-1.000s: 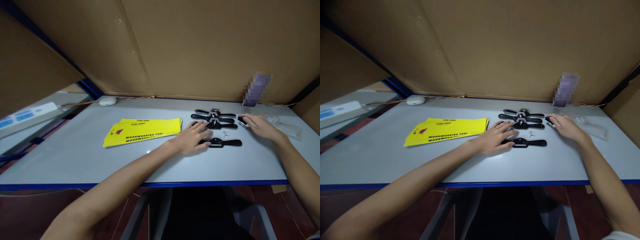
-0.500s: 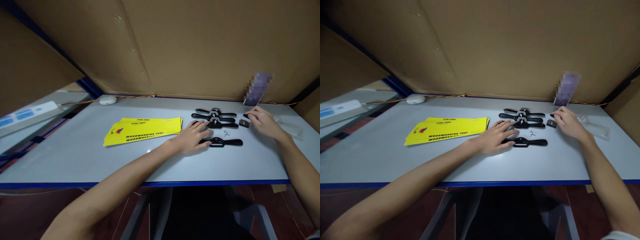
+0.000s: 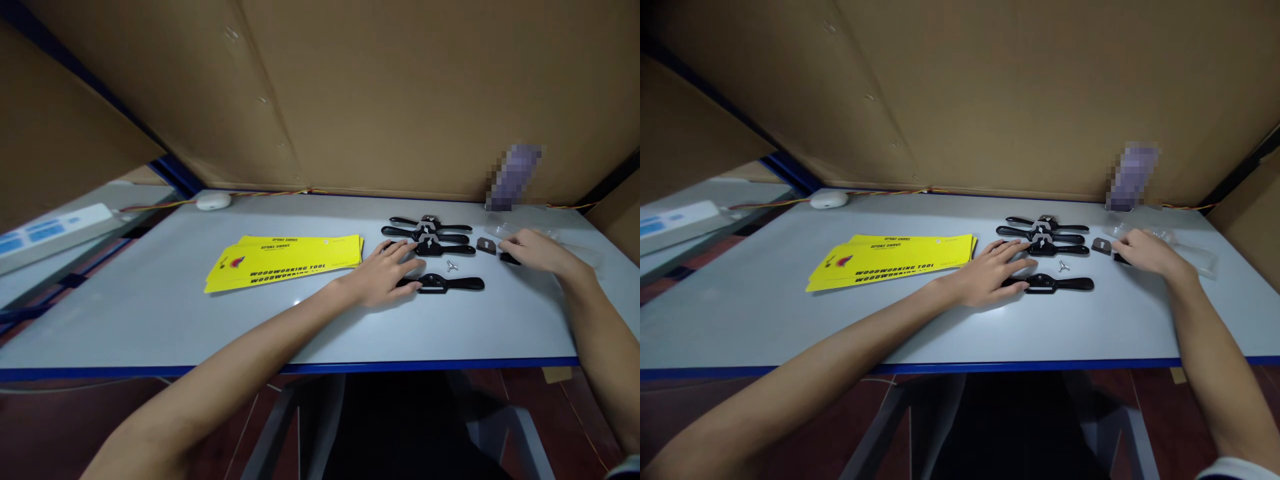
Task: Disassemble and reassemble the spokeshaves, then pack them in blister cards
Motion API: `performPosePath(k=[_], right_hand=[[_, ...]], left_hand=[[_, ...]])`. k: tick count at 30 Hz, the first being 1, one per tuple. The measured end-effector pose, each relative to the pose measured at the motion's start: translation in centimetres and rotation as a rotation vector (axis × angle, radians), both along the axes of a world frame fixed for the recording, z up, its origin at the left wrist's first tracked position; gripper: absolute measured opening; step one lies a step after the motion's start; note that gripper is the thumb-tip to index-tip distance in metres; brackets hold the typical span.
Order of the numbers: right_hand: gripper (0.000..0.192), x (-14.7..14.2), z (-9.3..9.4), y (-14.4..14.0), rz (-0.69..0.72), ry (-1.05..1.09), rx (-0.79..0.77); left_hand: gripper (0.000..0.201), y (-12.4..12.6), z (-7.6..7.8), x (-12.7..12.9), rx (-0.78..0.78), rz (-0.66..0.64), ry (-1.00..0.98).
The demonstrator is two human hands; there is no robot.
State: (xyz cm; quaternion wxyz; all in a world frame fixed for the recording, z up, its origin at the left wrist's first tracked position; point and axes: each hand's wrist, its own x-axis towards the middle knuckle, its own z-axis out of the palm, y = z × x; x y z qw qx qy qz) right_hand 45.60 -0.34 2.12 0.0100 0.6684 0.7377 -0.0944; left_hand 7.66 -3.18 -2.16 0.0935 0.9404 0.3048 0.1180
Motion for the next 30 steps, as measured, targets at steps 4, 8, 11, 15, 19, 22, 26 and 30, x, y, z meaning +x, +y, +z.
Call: performPosePath(k=[4, 8, 11, 15, 19, 22, 26, 30], right_hand=[[0.040, 0.3, -0.1, 0.1, -0.028, -0.076, -0.011], [0.021, 1.1, -0.4, 0.4, 0.007, -0.078, 0.002], [0.015, 1.7, -0.5, 0.4, -0.015, -0.093, 0.031], [0.019, 1.1, -0.4, 0.2, -0.055, -0.090, 0.078], [0.036, -0.7, -0.4, -0.2, 0.087, 0.025, 0.210], [0.045, -1.5, -0.7, -0.3, 0.169, 0.042, 0.220], [0.038, -1.7, -1.2, -0.2, 0.229, 0.065, 0.169], [0.038, -1.6, -1.3, 0.0, 0.222, 0.069, 0.169]], left_hand=[[0.049, 0.0, 0.1, 0.1, 0.018, 0.005, 0.043], [0.049, -0.1, 0.3, 0.1, 0.023, 0.002, 0.048], [0.046, -0.2, 0.2, 0.1, 0.018, 0.008, 0.015], [0.046, -0.1, 0.1, 0.1, 0.001, 0.012, -0.006], [0.047, -0.1, 0.0, 0.0, -0.004, 0.009, -0.003], [0.048, -0.1, 0.2, 0.0, 0.007, 0.007, 0.039], [0.050, -0.1, 0.4, 0.1, 0.015, 0.010, 0.070], [0.051, -0.2, 0.5, 0.1, 0.012, 0.009, 0.071]])
